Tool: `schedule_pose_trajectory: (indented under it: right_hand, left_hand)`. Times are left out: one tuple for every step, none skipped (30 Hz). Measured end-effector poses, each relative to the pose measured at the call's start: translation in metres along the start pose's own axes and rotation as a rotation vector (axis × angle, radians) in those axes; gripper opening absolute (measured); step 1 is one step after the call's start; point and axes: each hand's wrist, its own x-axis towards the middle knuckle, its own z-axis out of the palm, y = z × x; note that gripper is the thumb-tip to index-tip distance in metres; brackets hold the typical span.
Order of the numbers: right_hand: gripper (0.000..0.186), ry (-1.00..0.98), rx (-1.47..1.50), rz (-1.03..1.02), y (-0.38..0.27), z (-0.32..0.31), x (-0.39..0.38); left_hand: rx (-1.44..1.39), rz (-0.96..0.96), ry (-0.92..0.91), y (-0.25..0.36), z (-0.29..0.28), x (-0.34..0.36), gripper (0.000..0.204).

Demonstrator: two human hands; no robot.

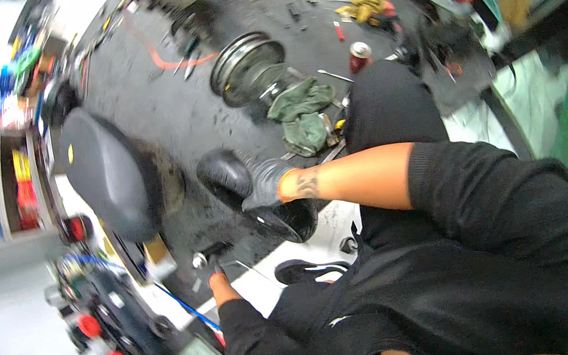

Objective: The person sits on the floor and wipes the inner and outer surfaces of a motorcycle tire with a cloth. They rotate the tire to access different areas and continue wiping until the tire appears clean.

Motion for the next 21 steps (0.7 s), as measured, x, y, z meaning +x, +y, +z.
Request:
schedule_pose_trajectory:
  right_hand:
    - [0.128,-0.062,-0.015,0.065,-0.001,0.000,0.002]
    - [0.128,-0.094,0.003,0.097,-0.002,0.000,0.005]
    - [0.128,-0.090,-0.029,0.110,-0.003,-0.001,0.007]
    - [0.128,-0.045,-0.043,0.098,-0.005,-0.003,0.008]
    - [0.125,-0.050,-0.041,0.128,-0.008,-0.006,0.010]
    - [0.124,-0.039,-0.030,0.101,-0.011,-0.010,0.009]
    - [0.123,-0.036,-0.022,0.065,-0.015,-0.016,0.006]
    - [0.123,-0.028,-0.021,0.023,-0.020,-0.025,0.001]
    - [0.115,-0.049,0.031,0.038,-0.025,-0.040,-0.004]
    - [0.110,0.007,0.001,-0.042,-0.032,-0.058,-0.011]
    - [0.105,0.092,-0.015,-0.110,-0.040,-0.078,-0.018]
    - [0.100,0.135,-0.058,-0.138,-0.046,-0.101,-0.028]
    - [0.083,0.128,-0.052,-0.123,-0.053,-0.126,-0.037]
    - [0.081,0.160,-0.006,-0.172,-0.057,-0.152,-0.045]
    - [0.080,0.167,0.022,-0.209,-0.057,-0.181,-0.054]
    - [0.078,0.229,0.073,-0.311,-0.056,-0.208,-0.061]
    - [0.081,0.184,0.022,-0.259,-0.060,-0.235,-0.061]
    - [0.087,0.244,0.076,-0.308,-0.058,-0.256,-0.067]
    - [0.092,0.400,-0.012,-0.309,-0.059,-0.268,-0.070]
    - [0.095,0.360,0.066,-0.350,-0.053,-0.283,-0.070]
    - [0.096,0.372,0.074,-0.335,-0.051,-0.290,-0.070]
  left_hand:
    - [0.092,0.074,-0.001,0.004,-0.018,-0.003,0.100]
    - [0.222,0.075,-0.079,0.011,-0.038,-0.008,0.100]
    - [0.240,0.101,-0.132,0.022,-0.065,-0.011,0.103]
    - [0.289,0.082,-0.264,0.034,-0.090,-0.020,0.105]
    - [0.260,0.118,-0.232,0.046,-0.120,-0.029,0.103]
    - [0.512,0.174,-0.058,0.062,-0.143,-0.041,0.097]
    - [0.314,0.204,0.053,0.073,-0.172,-0.055,0.090]
    - [0.187,0.326,0.103,0.088,-0.197,-0.068,0.087]
    - [0.040,0.341,0.060,0.106,-0.219,-0.080,0.080]
    - [-0.042,0.408,0.006,0.120,-0.242,-0.095,0.075]
    - [-0.013,0.449,0.006,0.138,-0.259,-0.107,0.071]
    - [0.087,0.502,-0.039,0.152,-0.278,-0.120,0.072]
    - [0.197,0.502,-0.059,0.168,-0.291,-0.130,0.072]
    - [0.274,0.523,-0.057,0.185,-0.303,-0.138,0.071]
    - [0.255,0.552,-0.072,0.199,-0.311,-0.145,0.071]
    - [0.247,0.535,-0.070,0.217,-0.315,-0.146,0.068]
    - [0.242,0.571,-0.092,0.232,-0.315,-0.145,0.067]
    - [0.243,0.621,-0.090,0.250,-0.311,-0.141,0.067]
    - [0.298,0.629,-0.138,0.268,-0.305,-0.133,0.067]
    - [0.392,0.674,-0.092,0.285,-0.292,-0.124,0.069]
    - [0.454,0.658,-0.111,0.305,-0.277,-0.113,0.069]
